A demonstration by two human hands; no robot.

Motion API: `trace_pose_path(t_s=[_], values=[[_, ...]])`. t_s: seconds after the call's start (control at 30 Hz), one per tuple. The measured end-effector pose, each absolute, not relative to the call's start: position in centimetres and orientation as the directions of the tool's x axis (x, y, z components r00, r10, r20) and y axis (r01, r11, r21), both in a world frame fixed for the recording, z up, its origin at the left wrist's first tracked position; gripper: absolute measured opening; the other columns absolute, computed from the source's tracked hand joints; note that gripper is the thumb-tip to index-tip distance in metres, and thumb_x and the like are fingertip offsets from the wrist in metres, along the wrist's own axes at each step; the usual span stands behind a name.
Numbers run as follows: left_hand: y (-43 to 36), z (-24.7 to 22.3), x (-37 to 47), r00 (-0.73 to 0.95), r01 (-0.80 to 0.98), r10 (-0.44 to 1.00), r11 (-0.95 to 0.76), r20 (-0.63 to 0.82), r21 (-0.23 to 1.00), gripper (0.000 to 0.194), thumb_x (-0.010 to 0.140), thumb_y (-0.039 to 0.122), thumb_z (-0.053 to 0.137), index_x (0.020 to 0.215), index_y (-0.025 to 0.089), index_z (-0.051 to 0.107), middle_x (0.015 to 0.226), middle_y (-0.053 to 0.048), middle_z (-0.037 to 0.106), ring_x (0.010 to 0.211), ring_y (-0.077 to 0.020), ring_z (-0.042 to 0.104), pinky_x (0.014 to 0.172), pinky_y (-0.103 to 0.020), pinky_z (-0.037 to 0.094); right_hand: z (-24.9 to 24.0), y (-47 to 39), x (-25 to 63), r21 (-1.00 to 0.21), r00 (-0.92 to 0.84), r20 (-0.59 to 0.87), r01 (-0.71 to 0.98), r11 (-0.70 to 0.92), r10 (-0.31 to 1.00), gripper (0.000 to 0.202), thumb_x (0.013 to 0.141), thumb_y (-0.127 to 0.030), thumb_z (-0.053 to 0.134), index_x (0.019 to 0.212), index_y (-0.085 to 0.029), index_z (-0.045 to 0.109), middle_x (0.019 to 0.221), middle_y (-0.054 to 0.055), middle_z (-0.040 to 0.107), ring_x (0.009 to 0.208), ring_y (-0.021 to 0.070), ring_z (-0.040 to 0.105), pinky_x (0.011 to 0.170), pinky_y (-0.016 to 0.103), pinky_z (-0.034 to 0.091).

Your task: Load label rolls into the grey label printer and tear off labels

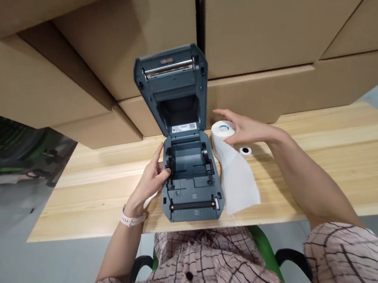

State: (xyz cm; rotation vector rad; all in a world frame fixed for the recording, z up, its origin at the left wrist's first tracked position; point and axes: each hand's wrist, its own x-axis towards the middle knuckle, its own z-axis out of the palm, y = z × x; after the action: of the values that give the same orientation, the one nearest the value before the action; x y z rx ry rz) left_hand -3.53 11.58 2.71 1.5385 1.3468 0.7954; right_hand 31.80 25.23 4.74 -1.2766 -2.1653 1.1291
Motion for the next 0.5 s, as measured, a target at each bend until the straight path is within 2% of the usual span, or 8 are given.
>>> trace_pose_path(t_s=[0.1, 0.17, 0.23, 0.3, 0.37, 0.43, 0.5], values=[[11.5, 2.5, -3.5, 0.175, 0.398, 0.981, 0.008, -0.085, 0.917, 0.099, 0.092, 0.02, 0.057, 0.177, 0.019, 0.008, 0.068, 0.007, 0.05, 0.063, -0.0132, 0.042, 0.063, -0.027, 0.034, 3.3, 24.2, 33.6, -0.891, -0.444, -0.039, 0.42, 0.17, 0.895, 0.116, 0.073, -0.05, 0.092, 0.171, -0.032, 0.033, 0.155, 0.013, 0.064, 0.144, 0.0391, 0.062, 0.121, 0.06, 0.051], [11.5, 2.3, -3.4, 0.154, 0.406, 0.986, 0.0, -0.069, 0.914, 0.098, 0.092, 0.02, 0.057, 0.177, 0.019, 0.009, 0.067, 0.008, 0.049, 0.062, -0.0131, 0.042, 0.063, -0.028, 0.033, 2.5, 22.8, 35.8, -0.959, -0.36, -0.04, 0.275, 0.065, 0.932, 0.102, 0.08, -0.053, 0.088, 0.167, -0.035, 0.038, 0.156, 0.014, 0.065, 0.147, 0.0359, 0.06, 0.124, 0.057, 0.048], [11.5, 2.2, -3.3, 0.141, 0.4, 0.988, -0.006, -0.055, 0.916, 0.098, 0.092, 0.02, 0.058, 0.177, 0.019, 0.01, 0.067, 0.008, 0.049, 0.062, -0.0129, 0.042, 0.064, -0.028, 0.033, 1.9, 21.1, 37.8, -0.983, -0.351, -0.108, 0.176, -0.048, 0.93, 0.081, 0.087, -0.052, 0.084, 0.159, -0.038, 0.049, 0.157, 0.014, 0.064, 0.146, 0.0332, 0.061, 0.121, 0.052, 0.051], [11.5, 2.1, -3.2, 0.128, 0.394, 0.991, -0.006, -0.048, 0.919, 0.099, 0.091, 0.019, 0.058, 0.177, 0.019, 0.011, 0.068, 0.008, 0.05, 0.062, -0.0127, 0.042, 0.064, -0.029, 0.033, 1.5, 19.3, 38.6, -0.974, -0.428, -0.199, 0.182, -0.132, 0.882, 0.072, 0.089, -0.049, 0.084, 0.154, -0.039, 0.055, 0.163, 0.013, 0.059, 0.147, 0.0318, 0.06, 0.116, 0.049, 0.054], [11.5, 2.1, -3.1, 0.115, 0.402, 0.992, -0.006, -0.044, 0.915, 0.099, 0.09, 0.018, 0.059, 0.177, 0.018, 0.012, 0.067, 0.008, 0.049, 0.062, -0.0129, 0.042, 0.064, -0.029, 0.032, 1.1, 18.2, 38.1, -0.956, -0.473, -0.243, 0.263, -0.127, 0.847, 0.072, 0.084, -0.049, 0.088, 0.15, -0.036, 0.061, 0.163, 0.013, 0.059, 0.148, 0.032, 0.059, 0.116, 0.048, 0.055], [11.4, 2.1, -3.0, 0.113, 0.412, 0.993, -0.016, -0.034, 0.911, 0.1, 0.089, 0.018, 0.058, 0.177, 0.017, 0.011, 0.067, 0.008, 0.049, 0.062, -0.0134, 0.042, 0.064, -0.029, 0.032, 0.9, 17.8, 37.1, -0.938, -0.473, -0.225, 0.343, -0.057, 0.852, 0.062, 0.079, -0.053, 0.091, 0.133, -0.028, 0.072, 0.149, 0.014, 0.07, 0.139, 0.0328, 0.066, 0.114, 0.049, 0.056], [11.4, 2.2, -3.0, 0.122, 0.419, 0.992, -0.042, -0.011, 0.907, 0.099, 0.089, 0.018, 0.057, 0.177, 0.016, 0.012, 0.067, 0.007, 0.049, 0.062, -0.014, 0.042, 0.063, -0.03, 0.033, 0.8, 17.9, 36.4, -0.924, -0.509, -0.164, 0.38, 0.05, 0.845, 0.049, 0.08, -0.058, 0.089, 0.114, -0.024, 0.078, 0.126, 0.015, 0.081, 0.119, 0.0314, 0.076, 0.101, 0.045, 0.062]])
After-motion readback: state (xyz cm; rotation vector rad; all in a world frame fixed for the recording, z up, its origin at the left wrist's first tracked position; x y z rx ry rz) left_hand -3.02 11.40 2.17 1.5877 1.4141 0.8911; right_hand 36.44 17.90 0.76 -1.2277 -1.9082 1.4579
